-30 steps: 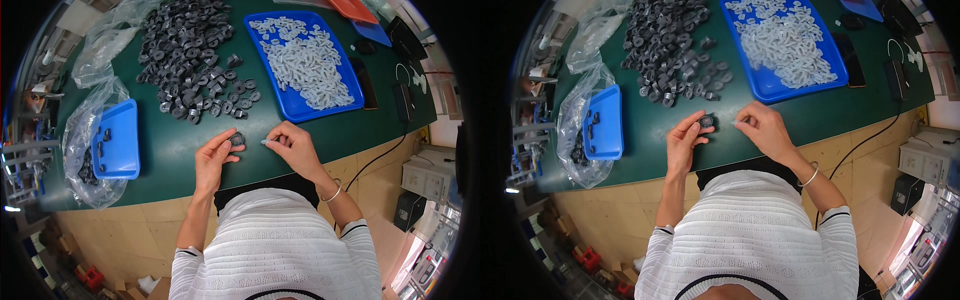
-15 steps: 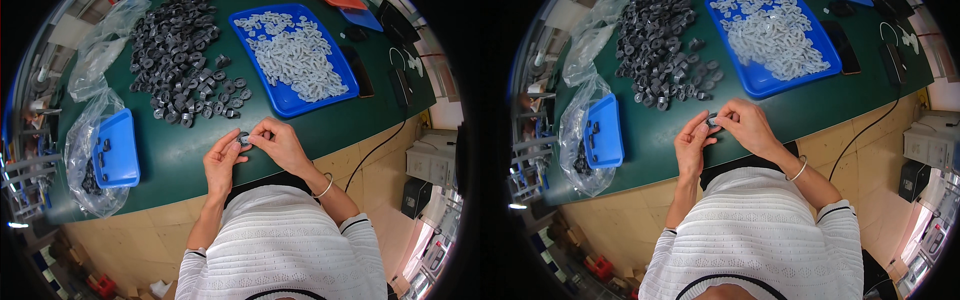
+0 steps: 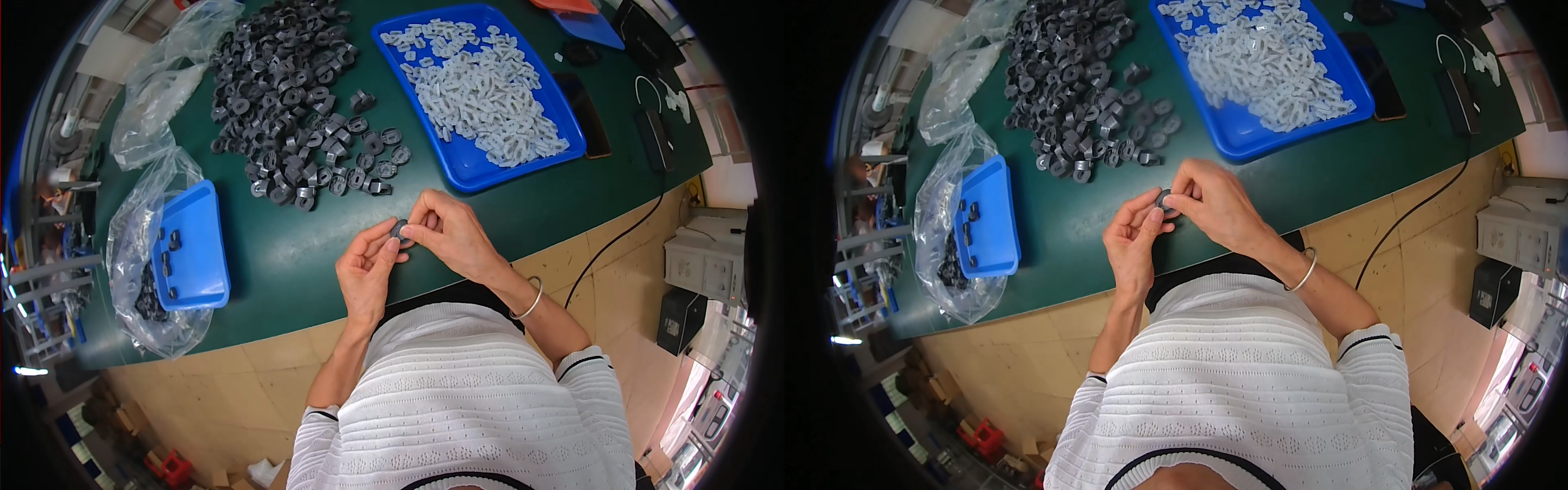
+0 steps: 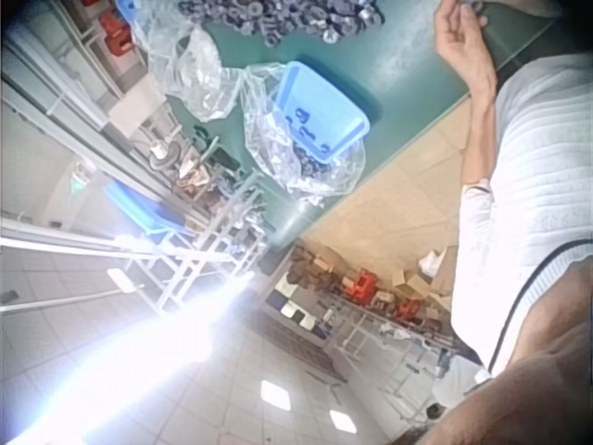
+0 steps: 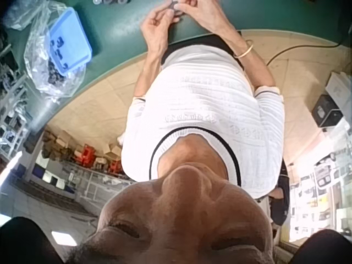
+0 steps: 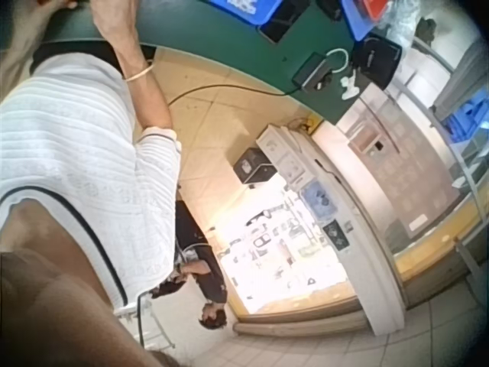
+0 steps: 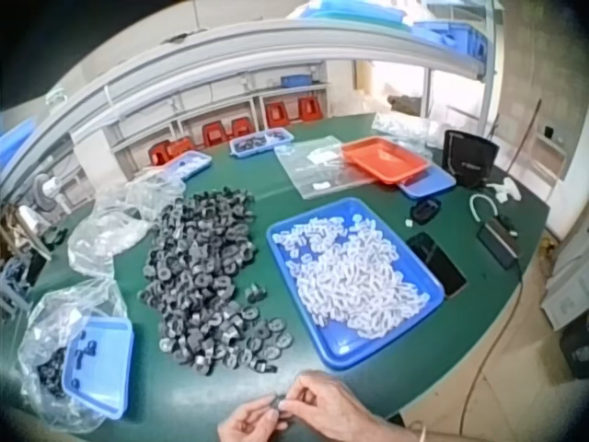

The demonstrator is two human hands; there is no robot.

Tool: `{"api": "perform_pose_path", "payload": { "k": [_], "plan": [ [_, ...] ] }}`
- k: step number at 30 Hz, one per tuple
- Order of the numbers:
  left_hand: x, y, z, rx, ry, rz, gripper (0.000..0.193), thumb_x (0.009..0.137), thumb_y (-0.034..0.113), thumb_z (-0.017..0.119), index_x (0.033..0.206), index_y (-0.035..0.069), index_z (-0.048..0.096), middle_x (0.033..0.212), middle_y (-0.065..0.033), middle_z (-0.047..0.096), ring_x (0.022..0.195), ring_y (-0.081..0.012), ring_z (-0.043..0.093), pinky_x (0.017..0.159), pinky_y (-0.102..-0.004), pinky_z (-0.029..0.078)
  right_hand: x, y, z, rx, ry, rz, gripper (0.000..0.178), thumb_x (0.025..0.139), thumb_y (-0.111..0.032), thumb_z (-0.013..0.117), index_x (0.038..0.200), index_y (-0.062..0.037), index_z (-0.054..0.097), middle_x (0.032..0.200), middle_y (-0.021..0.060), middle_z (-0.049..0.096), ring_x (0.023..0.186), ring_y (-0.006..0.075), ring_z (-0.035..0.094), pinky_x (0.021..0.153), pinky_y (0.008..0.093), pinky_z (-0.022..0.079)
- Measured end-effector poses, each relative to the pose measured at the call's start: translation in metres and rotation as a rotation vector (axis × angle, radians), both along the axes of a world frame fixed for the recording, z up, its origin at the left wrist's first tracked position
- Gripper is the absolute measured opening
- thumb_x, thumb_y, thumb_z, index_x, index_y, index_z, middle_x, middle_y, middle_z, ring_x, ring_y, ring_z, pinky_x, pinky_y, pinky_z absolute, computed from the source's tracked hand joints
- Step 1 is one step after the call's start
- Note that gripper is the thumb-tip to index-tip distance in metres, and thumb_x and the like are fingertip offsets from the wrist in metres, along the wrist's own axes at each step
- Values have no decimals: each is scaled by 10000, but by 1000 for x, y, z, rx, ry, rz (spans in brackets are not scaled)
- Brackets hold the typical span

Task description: The person inserts small white plastic components into circular black plastic housings by hand.

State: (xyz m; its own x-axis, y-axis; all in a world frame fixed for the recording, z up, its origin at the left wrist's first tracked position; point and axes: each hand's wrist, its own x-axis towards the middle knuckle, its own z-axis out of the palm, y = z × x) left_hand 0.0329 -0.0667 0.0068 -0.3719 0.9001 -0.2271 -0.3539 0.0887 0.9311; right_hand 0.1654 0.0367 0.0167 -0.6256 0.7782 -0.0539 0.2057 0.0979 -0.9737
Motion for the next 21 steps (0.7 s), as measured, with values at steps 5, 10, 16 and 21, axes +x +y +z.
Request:
{"api": "perform_pose_path", "payload": {
  "k": [5, 10, 16, 21],
  "plan": [
    [3, 1, 2, 24, -50, 49, 281, 922, -15, 588, 1200, -58, 576, 1098, -138, 667, 959, -170, 662, 784, -260, 555, -5, -2, -6, -256, 195, 2, 136, 836, 0, 683, 944, 16, 602, 879, 21, 553, 766, 68, 525, 657, 209, 490],
    [11, -3, -1, 22, 21, 83, 267, 900, -64, 570, 1166, -55, 579, 1095, -119, 661, 953, -137, 640, 805, -257, 540, -5, -8, -15, -252, 256, 12, 123, 845, 41, 639, 964, 35, 611, 903, 37, 555, 812, 78, 558, 705, 203, 510],
    [6, 0, -2, 14, 27, 97, 263, 912, -29, 582, 1173, -43, 557, 1084, -136, 668, 909, -151, 661, 789, -242, 548, -4, 1, -4, -124, 173, 73, 148, 850, 16, 648, 996, 28, 631, 929, 49, 577, 843, 98, 583, 713, 241, 521],
    [-3, 5, 1, -19, -235, 80, 250, 921, 11, 608, 1161, -30, 550, 1087, -148, 668, 915, -148, 662, 745, -241, 568, 3, 2, 15, 278, 56, 209, 282, 795, -36, 714, 1071, -19, 658, 946, 80, 614, 836, 176, 607, 725, 302, 502]
  ]
}}
